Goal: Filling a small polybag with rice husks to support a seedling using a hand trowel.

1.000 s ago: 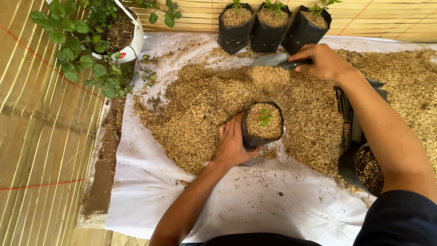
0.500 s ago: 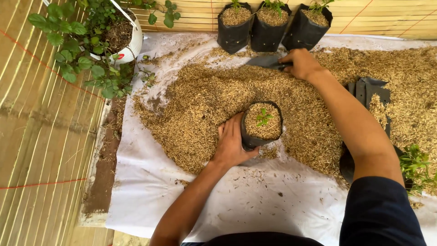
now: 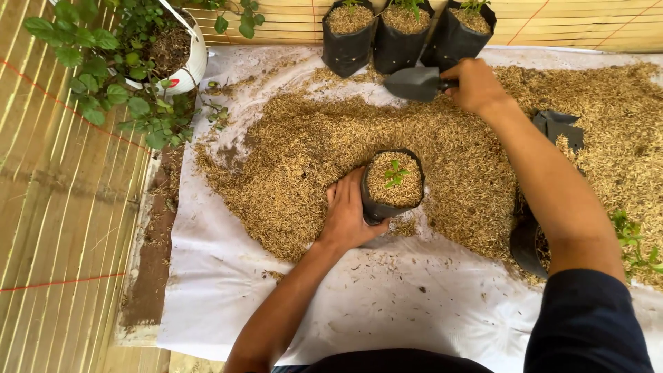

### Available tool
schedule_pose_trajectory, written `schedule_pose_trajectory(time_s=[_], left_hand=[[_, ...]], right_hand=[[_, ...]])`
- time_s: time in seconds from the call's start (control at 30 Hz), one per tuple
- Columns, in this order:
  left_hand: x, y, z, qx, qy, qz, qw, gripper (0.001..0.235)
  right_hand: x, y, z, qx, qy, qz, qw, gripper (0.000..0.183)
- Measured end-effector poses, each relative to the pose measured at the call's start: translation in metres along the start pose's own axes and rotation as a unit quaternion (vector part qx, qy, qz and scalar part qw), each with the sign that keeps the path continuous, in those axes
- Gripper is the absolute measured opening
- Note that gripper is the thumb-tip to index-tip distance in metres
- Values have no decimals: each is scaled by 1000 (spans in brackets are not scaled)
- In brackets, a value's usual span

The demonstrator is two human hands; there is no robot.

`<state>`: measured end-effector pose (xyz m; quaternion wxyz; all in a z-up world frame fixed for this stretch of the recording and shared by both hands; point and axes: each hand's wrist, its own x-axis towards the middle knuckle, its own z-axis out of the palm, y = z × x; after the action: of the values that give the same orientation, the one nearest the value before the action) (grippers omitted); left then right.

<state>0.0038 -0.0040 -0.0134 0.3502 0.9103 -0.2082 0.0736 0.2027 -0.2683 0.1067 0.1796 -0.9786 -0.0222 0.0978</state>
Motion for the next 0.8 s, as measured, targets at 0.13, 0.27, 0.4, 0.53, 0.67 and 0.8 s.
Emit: schedule_pose_trajectory(time_s=[0.13,0.27,0.4,0.53,0.67,0.8], left_hand=[[0,0,-1,5,-4,-6,1000,125],[0,8,-12,-25,0,-8,1000,117],[0,16,-23,-50,-6,-17,999,113],[2,22,-31,-87,-6,-30,996,117],[-1,17,-20,-81,15,-23,996,123],[0,20,-21,-61,30,-12,998,122]], right_hand=[[24,-20,32,-11,-29,35,999,48],[59,-18,76,-15,-47,-96,994,35],[80,-1,88,-80,-21,-215,973,26],[41,1,43,-85,-11,-193,977,27],[-24,-1,-3,-46,-6,-159,986,29],[-84,-13,-32,-36,2,-102,994,26]])
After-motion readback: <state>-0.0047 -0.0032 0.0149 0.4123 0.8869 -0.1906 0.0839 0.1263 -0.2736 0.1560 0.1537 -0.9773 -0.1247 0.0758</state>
